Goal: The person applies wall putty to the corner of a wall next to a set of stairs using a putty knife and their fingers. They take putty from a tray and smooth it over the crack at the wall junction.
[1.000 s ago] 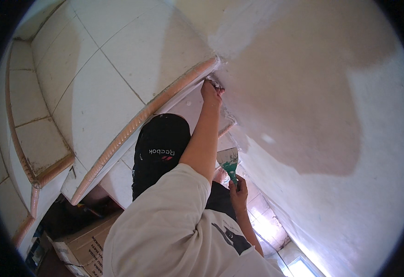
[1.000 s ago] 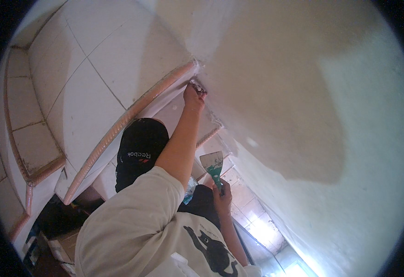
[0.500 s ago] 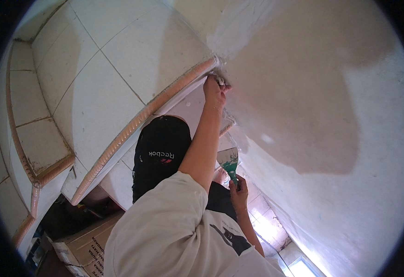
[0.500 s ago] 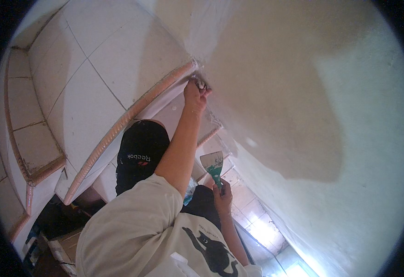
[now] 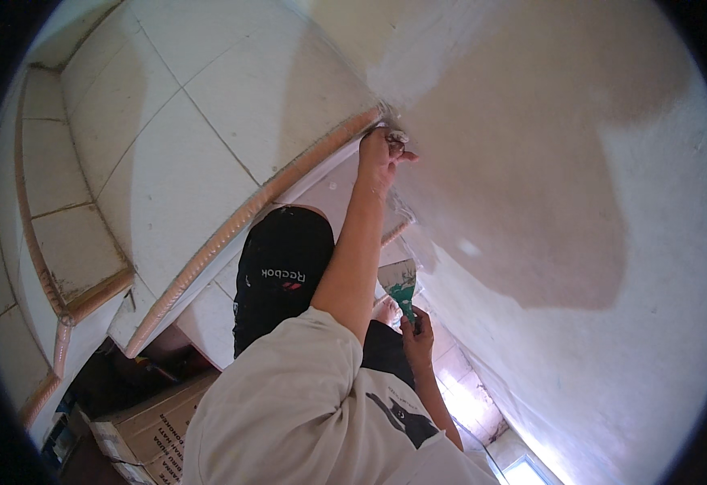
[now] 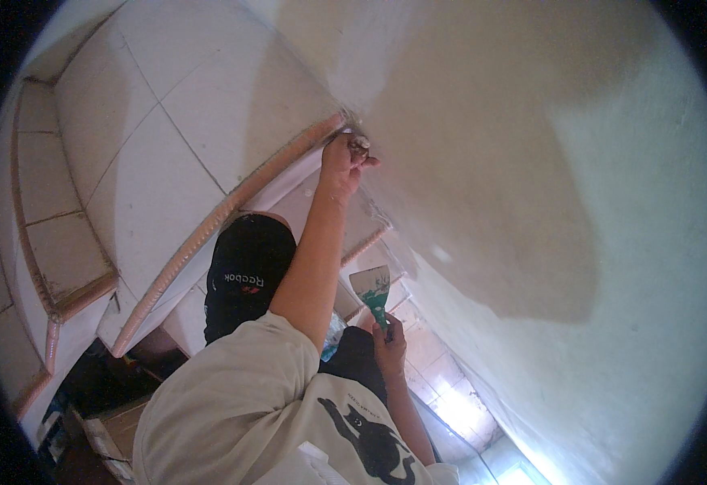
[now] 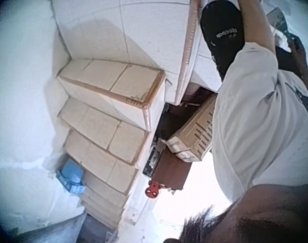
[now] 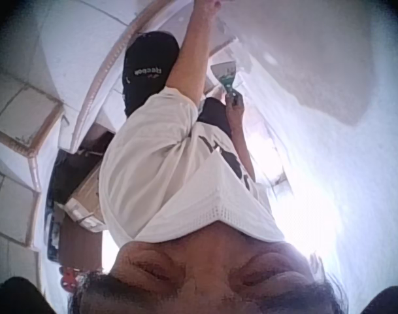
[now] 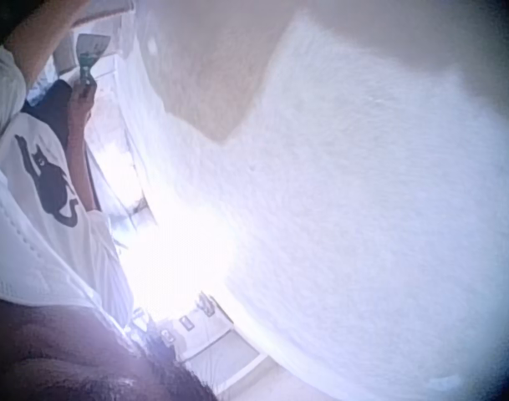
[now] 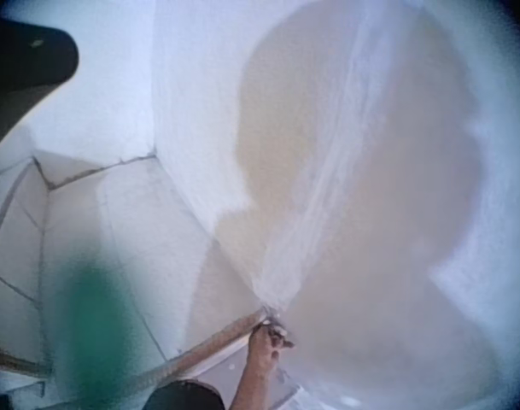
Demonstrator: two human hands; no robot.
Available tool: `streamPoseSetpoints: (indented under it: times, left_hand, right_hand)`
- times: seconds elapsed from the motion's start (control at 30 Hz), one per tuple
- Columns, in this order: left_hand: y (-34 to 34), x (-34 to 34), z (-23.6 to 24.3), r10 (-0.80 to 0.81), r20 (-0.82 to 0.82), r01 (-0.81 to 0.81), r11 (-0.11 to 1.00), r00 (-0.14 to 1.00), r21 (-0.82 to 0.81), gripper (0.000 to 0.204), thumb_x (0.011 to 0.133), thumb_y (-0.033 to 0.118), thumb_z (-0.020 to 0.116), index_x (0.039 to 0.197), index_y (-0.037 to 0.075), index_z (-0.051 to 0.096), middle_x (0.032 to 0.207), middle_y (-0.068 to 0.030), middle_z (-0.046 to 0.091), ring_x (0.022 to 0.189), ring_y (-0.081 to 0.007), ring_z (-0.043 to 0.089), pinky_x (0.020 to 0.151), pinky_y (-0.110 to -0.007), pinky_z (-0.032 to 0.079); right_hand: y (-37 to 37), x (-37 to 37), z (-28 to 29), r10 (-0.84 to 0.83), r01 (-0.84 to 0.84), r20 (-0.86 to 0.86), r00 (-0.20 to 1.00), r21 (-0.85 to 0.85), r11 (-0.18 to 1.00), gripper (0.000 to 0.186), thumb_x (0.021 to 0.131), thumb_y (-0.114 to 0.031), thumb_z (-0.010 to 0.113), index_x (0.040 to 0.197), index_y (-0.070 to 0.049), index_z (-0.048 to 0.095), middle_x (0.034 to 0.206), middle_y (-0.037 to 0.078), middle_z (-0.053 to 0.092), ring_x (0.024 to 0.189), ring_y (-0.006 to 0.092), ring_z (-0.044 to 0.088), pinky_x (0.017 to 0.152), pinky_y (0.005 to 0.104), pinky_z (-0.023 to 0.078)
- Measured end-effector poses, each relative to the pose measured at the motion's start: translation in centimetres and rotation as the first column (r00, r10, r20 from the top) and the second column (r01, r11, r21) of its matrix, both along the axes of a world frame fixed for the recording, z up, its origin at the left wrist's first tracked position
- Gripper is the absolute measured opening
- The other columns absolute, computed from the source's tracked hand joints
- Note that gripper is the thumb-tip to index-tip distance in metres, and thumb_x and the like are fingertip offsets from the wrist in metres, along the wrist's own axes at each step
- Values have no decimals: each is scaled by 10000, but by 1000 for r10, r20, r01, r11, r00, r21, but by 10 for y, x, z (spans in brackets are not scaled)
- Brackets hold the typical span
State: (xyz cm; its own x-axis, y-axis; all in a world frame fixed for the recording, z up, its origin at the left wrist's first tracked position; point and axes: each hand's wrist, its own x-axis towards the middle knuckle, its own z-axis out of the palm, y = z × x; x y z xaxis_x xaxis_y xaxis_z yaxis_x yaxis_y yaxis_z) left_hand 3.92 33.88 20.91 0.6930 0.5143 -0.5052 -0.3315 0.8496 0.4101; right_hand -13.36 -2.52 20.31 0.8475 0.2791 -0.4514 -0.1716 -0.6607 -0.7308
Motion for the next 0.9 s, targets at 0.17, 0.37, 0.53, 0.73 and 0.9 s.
streamPoseSetpoints:
  times: [0.17,0.37,0.53,0.73,0.9]
  left_hand:
    - [-3,-2,19,-20,28,20,1000,999,22,219,922,143,434,747,81,550,545,-17,490,413,-117,434,514,-418,544]
    - [-2,-2,32,6,20,-7,1000,1000,29,223,883,134,432,694,58,526,528,-21,443,370,-121,366,475,-446,563]
    - [-3,-2,39,-7,18,7,999,1000,50,216,911,149,433,735,74,536,551,-21,473,390,-123,403,499,-436,564]
    - [-16,0,57,40,6,-40,999,999,-37,190,893,172,417,775,65,522,575,-27,473,398,-125,411,464,-420,565]
    - [-49,-2,81,205,-107,-207,978,973,-7,174,876,198,405,883,52,500,627,-50,490,440,-141,457,421,-384,544]
  right_hand:
    - [2,3,-3,26,-27,34,999,16,1000,354,907,-240,649,1202,-60,571,700,14,551,609,95,453,558,262,380]
    - [8,6,8,57,-56,13,998,-32,998,352,917,-239,639,1211,-63,562,760,53,612,653,107,513,597,266,424]
    - [4,8,6,35,-35,11,999,-10,999,354,921,-239,637,1208,-47,558,783,64,631,673,112,530,617,277,438]
    - [7,10,13,56,-56,5,998,-32,998,350,926,-231,631,1214,-49,555,744,40,590,665,108,500,613,267,419]
    - [8,5,8,82,-82,7,997,-26,996,344,927,-216,628,1216,-46,554,740,26,563,664,108,480,611,262,409]
